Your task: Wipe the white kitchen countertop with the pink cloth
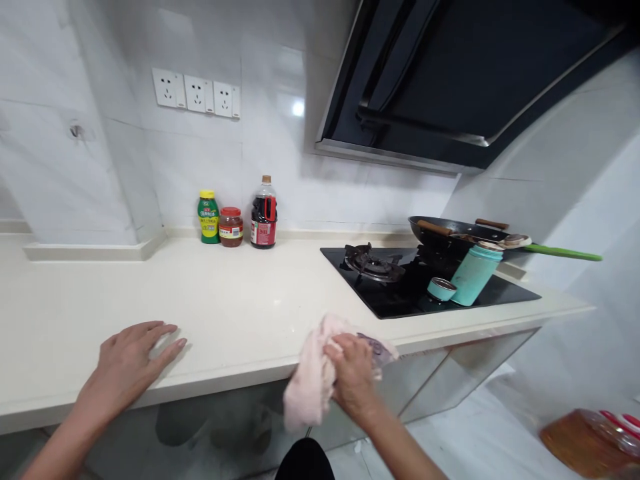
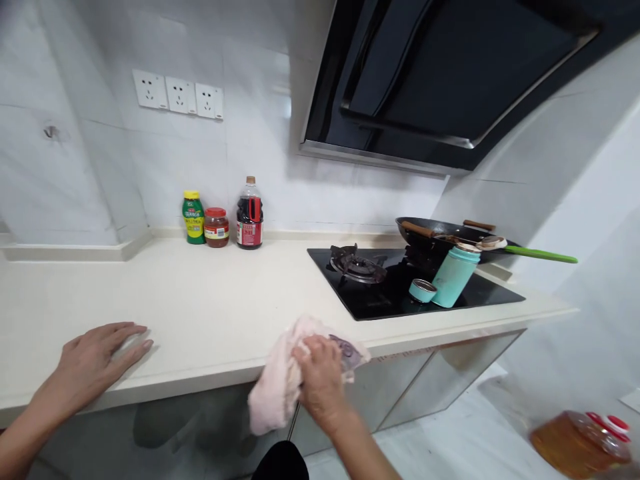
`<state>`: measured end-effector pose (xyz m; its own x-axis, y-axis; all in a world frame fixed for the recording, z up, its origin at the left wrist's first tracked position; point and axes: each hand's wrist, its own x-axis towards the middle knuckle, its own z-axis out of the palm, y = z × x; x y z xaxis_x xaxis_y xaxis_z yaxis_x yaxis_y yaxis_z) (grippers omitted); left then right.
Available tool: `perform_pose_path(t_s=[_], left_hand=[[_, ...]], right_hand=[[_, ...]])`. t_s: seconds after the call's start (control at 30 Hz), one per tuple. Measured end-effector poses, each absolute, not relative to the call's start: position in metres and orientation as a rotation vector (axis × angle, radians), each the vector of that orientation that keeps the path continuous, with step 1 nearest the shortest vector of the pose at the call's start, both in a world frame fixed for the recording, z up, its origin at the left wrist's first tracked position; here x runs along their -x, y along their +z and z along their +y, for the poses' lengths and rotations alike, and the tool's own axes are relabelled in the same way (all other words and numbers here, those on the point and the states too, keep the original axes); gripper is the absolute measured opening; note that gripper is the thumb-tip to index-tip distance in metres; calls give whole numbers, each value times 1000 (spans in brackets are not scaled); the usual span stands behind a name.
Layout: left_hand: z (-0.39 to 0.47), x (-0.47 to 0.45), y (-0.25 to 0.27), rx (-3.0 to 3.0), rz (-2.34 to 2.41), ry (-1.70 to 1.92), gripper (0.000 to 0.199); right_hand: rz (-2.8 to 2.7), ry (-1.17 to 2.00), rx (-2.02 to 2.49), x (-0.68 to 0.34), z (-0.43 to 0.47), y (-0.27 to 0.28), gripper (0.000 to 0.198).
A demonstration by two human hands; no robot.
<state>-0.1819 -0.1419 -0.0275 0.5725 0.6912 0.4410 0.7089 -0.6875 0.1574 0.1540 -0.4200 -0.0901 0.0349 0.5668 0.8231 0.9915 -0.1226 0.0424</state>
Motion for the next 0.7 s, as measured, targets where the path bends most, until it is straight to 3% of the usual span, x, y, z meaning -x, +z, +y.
perform_pose_path(t_s=[0.33,0.5,0.7], left_hand=[[-146,184,-25,2746,-1275,-816,47],[-148,185,-24,2751,-1300,-821,47],[-149,186,-26,2786,-1281,-824,47]], right_hand=[[-1889,-1016,1402,26,-283,-65,19],[-1904,-1038,1282,-14,-305,-71,15],[-1793,-926,1523,-148,-402,-82,26]])
